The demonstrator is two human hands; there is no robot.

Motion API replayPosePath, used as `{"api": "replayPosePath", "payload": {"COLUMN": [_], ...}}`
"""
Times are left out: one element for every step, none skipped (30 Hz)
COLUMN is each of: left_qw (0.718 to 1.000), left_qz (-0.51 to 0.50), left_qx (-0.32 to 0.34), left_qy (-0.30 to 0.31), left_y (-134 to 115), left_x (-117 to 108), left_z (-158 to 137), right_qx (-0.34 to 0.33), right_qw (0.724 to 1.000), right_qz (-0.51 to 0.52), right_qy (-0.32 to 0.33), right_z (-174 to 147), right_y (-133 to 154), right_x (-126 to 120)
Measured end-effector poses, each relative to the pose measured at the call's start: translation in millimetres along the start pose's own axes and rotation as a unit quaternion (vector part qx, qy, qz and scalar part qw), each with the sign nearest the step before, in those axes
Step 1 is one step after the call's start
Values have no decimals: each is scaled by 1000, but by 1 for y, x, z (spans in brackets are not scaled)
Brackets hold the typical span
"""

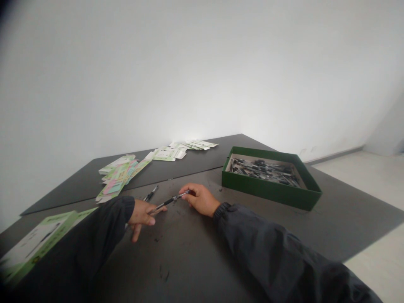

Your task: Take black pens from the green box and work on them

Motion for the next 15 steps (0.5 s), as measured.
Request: {"api": "replayPosePath", "payload": {"left_qw": [1000, 998, 997, 996, 995, 994, 993, 993, 993, 993, 993, 994, 994, 994, 994], "left_qz": [-29, -56, -77, -91, -101, -110, -116, -120, -121, -119, -116, -111, -107, -106, -107], "left_qx": [-3, -4, -4, -2, -2, -4, -6, -7, -8, -8, -5, -3, -1, 0, 1], "left_qy": [4, 7, 9, 9, 9, 10, 10, 11, 13, 15, 16, 17, 18, 19, 19], "left_y": [0, 0, 0, 0, 0, 0, 0, 1, 1, 2, 2, 2, 2, 1, 1], "left_x": [0, -1, -2, -3, -3, -3, -3, -3, -2, -2, -1, -1, -1, -1, -1], "left_z": [0, 0, 0, 0, 0, 0, 0, 1, 1, 1, 2, 2, 2, 2, 2], "right_qx": [-1, -1, -1, 0, 0, 0, 1, 1, 0, -2, -5, -9, -15, -22, -28], "right_qw": [1000, 1000, 1000, 1000, 1000, 1000, 1000, 1000, 1000, 1000, 1000, 1000, 999, 999, 998], "right_qz": [0, 0, 0, 0, 0, 0, -1, -3, -6, -11, -18, -27, -36, -46, -54], "right_qy": [0, 0, 1, 1, 0, 0, 0, 0, 0, 1, 1, 2, 2, 3, 2], "right_z": [0, 0, 0, 0, 0, 0, 0, 0, 0, 0, 0, 0, 0, -1, -1], "right_y": [1, 1, 2, 2, 3, 3, 3, 3, 3, 3, 4, 5, 6, 7, 9], "right_x": [0, 1, 1, 2, 2, 2, 2, 2, 2, 2, 2, 2, 2, 2, 2]}}
Point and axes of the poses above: each hand's wrist, its own z-axis towards the middle knuckle, its own x-axis out of the palm, y = z × x, the point moved 8 cm from there along z, towards the middle knuckle, and after that the axes turned 1 degree about -z, right-handed, at the moved point
